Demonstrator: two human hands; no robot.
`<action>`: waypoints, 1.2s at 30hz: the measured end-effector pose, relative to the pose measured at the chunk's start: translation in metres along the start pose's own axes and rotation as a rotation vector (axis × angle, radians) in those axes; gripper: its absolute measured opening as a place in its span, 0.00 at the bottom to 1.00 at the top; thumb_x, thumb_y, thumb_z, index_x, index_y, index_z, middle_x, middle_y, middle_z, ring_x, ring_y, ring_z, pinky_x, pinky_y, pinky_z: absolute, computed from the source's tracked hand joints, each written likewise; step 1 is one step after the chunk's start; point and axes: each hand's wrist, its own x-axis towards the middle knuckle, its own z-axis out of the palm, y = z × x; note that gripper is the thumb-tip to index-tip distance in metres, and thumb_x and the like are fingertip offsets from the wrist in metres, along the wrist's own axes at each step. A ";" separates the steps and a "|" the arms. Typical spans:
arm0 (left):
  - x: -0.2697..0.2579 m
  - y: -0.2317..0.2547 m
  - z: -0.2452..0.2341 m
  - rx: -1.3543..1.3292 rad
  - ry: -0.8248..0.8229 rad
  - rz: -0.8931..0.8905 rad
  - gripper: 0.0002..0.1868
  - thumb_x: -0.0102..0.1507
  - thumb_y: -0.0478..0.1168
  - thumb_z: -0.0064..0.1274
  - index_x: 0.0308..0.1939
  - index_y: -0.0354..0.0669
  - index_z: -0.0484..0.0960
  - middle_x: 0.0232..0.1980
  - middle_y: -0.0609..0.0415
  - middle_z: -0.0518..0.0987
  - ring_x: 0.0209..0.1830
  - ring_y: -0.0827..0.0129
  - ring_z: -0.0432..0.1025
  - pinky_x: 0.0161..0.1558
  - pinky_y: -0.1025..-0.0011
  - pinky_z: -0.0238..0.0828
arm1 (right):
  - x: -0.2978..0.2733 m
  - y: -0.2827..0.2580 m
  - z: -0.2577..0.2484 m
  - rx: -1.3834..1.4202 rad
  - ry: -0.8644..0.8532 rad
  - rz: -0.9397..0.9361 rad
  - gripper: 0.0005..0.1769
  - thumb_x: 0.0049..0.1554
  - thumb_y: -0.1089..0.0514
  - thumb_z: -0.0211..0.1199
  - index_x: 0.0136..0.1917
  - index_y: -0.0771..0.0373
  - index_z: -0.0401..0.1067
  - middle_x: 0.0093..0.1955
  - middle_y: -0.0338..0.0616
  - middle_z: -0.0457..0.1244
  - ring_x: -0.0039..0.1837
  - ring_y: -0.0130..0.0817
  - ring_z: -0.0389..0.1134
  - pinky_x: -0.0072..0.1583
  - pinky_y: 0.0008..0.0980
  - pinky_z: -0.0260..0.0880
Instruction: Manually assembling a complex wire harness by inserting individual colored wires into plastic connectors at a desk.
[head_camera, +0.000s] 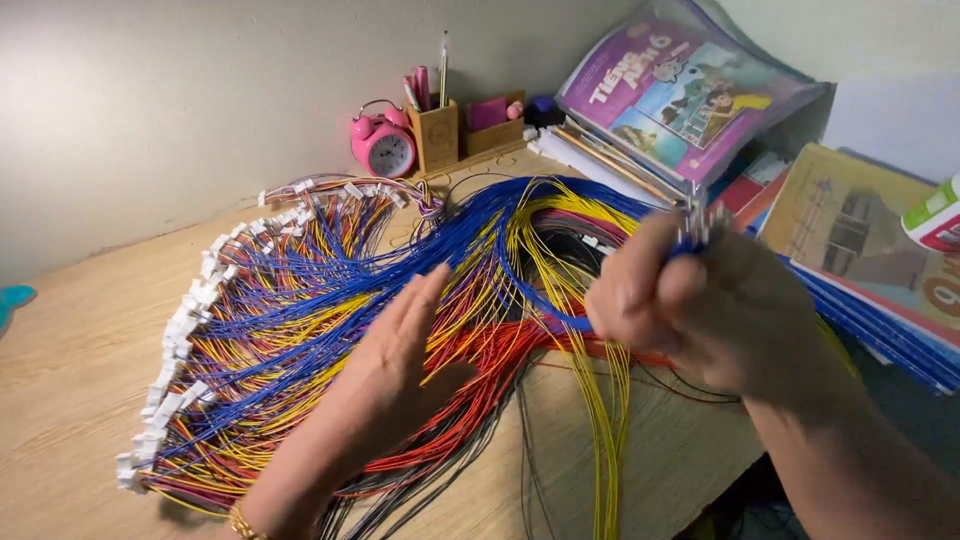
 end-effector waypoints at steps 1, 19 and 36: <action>-0.002 0.009 0.008 0.005 0.008 0.004 0.48 0.59 0.47 0.57 0.75 0.42 0.44 0.73 0.30 0.53 0.74 0.43 0.48 0.68 0.53 0.45 | -0.010 0.003 0.012 -0.005 -0.006 -0.007 0.13 0.66 0.45 0.49 0.46 0.53 0.67 0.31 0.31 0.55 0.30 0.22 0.50 0.34 0.24 0.54; -0.013 0.040 0.044 -0.354 -0.051 0.445 0.31 0.66 0.48 0.48 0.68 0.40 0.57 0.65 0.41 0.70 0.61 0.50 0.70 0.70 0.48 0.54 | -0.044 0.019 0.055 -0.415 -0.003 -0.010 0.19 0.64 0.47 0.47 0.43 0.61 0.68 0.43 0.43 0.66 0.54 0.42 0.71 0.61 0.39 0.73; -0.025 0.067 0.057 -0.271 0.066 0.531 0.07 0.70 0.39 0.38 0.42 0.38 0.68 0.31 0.51 0.65 0.28 0.56 0.60 0.33 0.62 0.57 | -0.089 0.019 0.075 -0.908 0.175 0.086 0.15 0.59 0.48 0.49 0.47 0.55 0.73 0.51 0.43 0.55 0.53 0.33 0.59 0.58 0.30 0.61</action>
